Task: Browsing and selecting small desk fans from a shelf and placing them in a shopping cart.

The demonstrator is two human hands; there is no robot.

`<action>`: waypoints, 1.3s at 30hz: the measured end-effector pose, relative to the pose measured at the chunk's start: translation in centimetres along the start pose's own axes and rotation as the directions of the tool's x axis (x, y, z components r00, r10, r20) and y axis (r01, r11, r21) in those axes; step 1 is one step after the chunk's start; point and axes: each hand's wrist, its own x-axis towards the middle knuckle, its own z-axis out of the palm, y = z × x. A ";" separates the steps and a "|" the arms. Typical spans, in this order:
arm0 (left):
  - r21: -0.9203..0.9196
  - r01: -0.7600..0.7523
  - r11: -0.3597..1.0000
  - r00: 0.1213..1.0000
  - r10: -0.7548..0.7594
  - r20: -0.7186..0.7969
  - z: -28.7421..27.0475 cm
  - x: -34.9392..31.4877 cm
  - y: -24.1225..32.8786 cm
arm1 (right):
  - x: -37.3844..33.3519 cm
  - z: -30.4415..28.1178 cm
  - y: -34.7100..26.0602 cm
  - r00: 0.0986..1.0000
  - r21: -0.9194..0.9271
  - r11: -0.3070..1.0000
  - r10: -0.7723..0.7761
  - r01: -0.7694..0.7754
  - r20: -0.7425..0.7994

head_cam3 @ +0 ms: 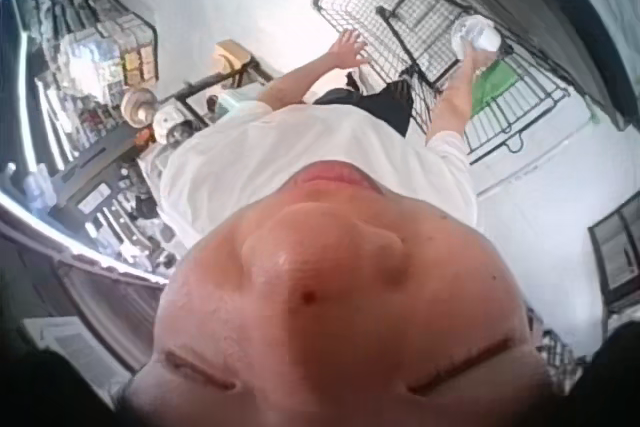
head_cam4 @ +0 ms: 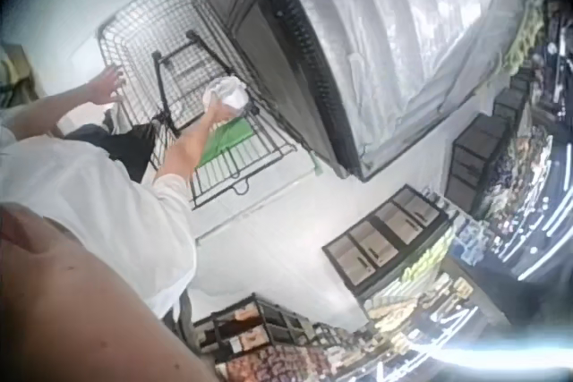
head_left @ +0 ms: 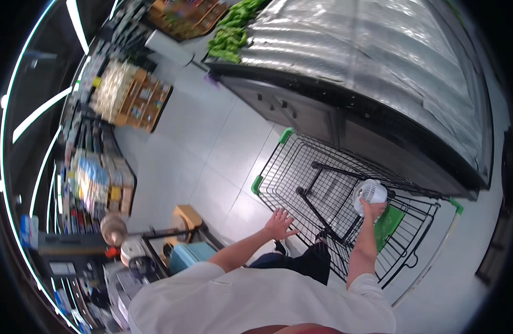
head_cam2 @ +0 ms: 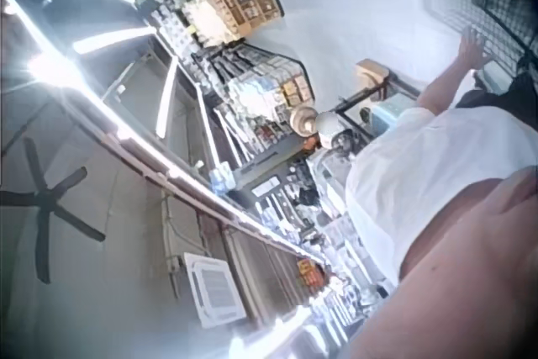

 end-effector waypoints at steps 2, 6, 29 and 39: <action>0.031 0.036 0.999 0.993 -0.032 -0.116 0.5 0.0 0.3 | 1.4 0.4 1.3 1.000 0.140 0.990 -0.021 0.023 -0.011; -0.163 0.202 0.966 0.934 -0.240 -0.266 1.4 0.2 2.3 | -0.8 -1.1 -0.2 0.998 0.054 0.997 0.058 -0.056 -0.036; -0.838 -0.544 0.041 0.508 -0.779 -0.368 8.0 -33.1 -2.0 | -42.7 -20.2 -7.5 -0.090 0.216 -0.064 -0.990 0.974 0.111; -0.731 0.037 0.681 0.031 -0.732 -0.680 3.7 -59.6 -2.9 | -80.6 -2.6 -6.9 -0.807 0.587 -0.655 -0.060 0.475 0.587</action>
